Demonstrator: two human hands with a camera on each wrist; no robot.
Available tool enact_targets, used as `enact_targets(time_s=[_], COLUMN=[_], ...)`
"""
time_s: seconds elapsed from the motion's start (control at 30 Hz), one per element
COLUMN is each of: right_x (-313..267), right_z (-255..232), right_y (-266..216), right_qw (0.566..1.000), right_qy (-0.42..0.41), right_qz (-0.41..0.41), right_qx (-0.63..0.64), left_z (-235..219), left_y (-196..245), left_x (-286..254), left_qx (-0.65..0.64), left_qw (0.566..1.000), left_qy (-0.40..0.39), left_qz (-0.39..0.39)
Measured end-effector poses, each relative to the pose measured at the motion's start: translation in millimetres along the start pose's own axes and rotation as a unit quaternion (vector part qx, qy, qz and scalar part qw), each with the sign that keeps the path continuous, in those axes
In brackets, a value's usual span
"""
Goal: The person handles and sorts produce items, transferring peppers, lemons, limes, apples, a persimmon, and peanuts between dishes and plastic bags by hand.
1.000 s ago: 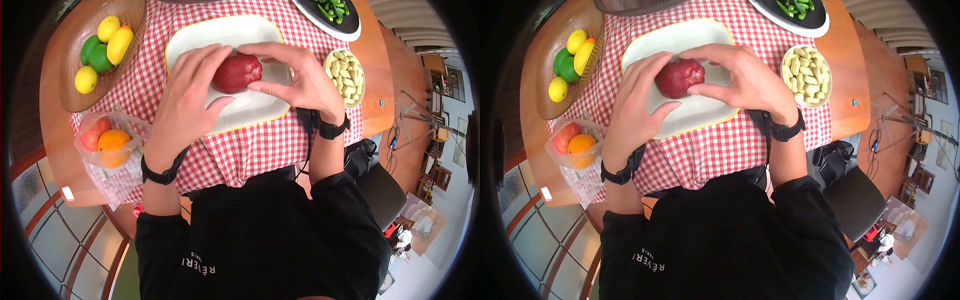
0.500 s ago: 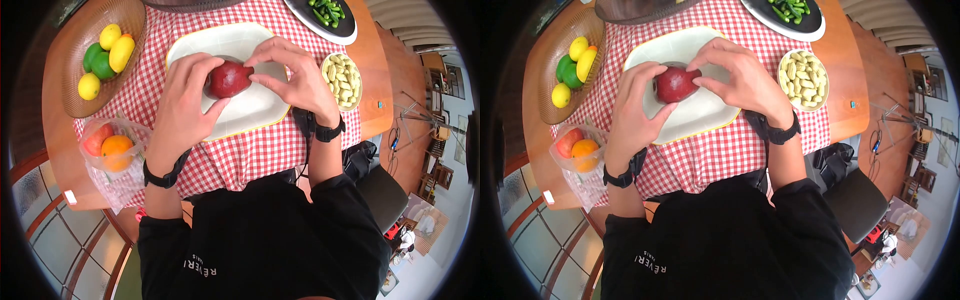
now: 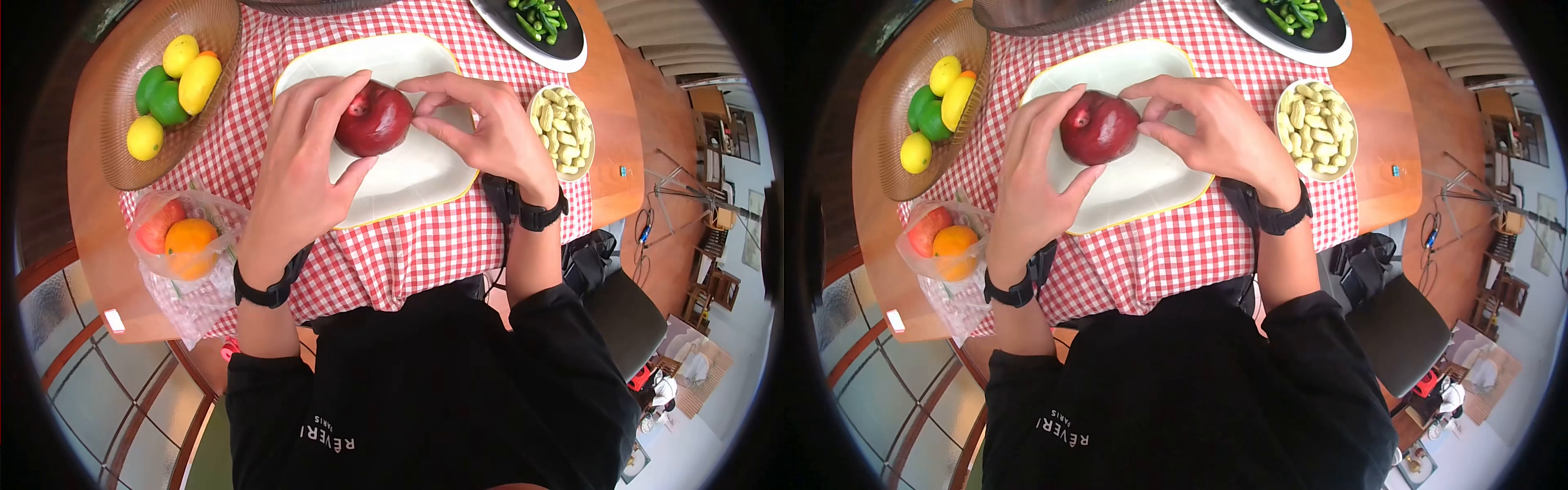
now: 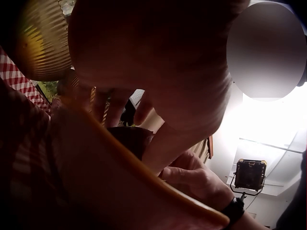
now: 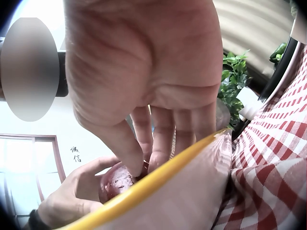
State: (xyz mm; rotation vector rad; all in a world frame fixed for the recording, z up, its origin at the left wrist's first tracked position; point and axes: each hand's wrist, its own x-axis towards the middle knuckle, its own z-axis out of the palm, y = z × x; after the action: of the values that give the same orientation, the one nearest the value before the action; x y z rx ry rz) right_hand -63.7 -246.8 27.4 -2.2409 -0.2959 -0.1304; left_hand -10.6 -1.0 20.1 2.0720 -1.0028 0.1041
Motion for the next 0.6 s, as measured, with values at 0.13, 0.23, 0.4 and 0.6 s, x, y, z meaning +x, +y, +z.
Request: enact_targets(time_s=[0.13,0.23,0.4,0.6], right_x=[2.4,3.5,1.7,1.5], right_z=[0.6,1.6,-0.8,-2.3], right_y=[1.1,0.4,-3.6,-2.8], right_qw=[1.000,0.999,0.999,0.998], right_qy=[-0.001,-0.008,0.013,-0.008], right_qz=[-0.023,-0.015,-0.044,-0.049], right_qx=[0.013,0.035,0.022,0.031], left_z=[-0.2,1.9,3.2,0.9], left_y=[5.7,3.9,6.1,3.2], left_x=[1.7,-0.5,-0.6,-2.1], left_qx=[-0.044,-0.065,-0.070,-0.029], left_qw=[0.998,0.997,0.996,0.998], left_qy=[0.000,-0.019,-0.033,-0.060], left_qz=[0.038,0.029,0.048,-0.022])
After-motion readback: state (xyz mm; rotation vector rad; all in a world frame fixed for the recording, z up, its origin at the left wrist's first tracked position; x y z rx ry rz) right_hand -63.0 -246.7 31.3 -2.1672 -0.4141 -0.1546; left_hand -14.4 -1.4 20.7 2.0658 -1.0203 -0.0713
